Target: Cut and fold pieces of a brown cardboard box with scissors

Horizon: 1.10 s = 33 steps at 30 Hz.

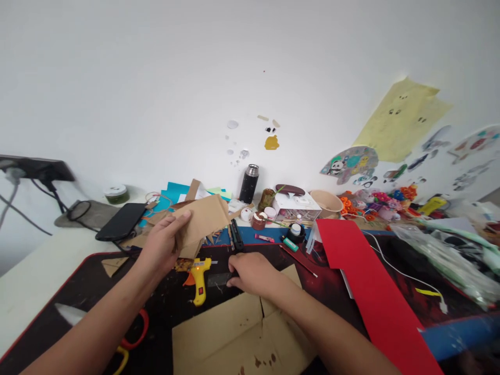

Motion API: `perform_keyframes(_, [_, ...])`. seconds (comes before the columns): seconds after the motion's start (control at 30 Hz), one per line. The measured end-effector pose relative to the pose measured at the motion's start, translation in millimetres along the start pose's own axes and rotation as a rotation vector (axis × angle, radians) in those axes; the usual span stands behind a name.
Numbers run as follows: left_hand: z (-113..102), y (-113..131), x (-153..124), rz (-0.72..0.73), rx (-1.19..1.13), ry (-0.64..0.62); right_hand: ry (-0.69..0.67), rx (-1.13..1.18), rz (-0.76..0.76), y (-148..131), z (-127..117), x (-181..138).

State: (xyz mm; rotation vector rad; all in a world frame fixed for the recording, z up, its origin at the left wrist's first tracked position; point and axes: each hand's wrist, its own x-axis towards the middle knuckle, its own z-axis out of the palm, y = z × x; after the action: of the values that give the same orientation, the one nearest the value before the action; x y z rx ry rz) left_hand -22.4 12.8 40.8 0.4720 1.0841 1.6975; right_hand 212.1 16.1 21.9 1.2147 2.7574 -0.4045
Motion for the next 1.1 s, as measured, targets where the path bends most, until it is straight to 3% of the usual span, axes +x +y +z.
perform_keyframes(0.17, [1,2,-1,-0.011,-0.015,0.001,-0.036,0.051,0.022,7,0,2])
perform_keyframes(0.37, [0,-4,0,-0.016,0.008,-0.035,0.094,0.122,-0.018,14,0,-7])
perform_keyframes(0.5, [-2,-10,3,0.032,0.009,-0.072,0.258,0.464,-0.001,19,1,-8])
perform_keyframes(0.63, [-3,-16,3,0.045,0.053,-0.115,0.325,0.821,-0.032,13,-3,2])
perform_keyframes(0.8, [0,-17,-7,0.002,0.186,-0.236,0.4,0.693,-0.125,-4,-11,22])
perform_keyframes(0.9, [1,-17,-9,-0.017,0.233,-0.307,0.439,0.592,-0.105,-6,-10,29])
perform_keyframes(1.1, [5,-26,-9,-0.111,0.191,-0.246,0.411,0.715,0.049,15,5,27])
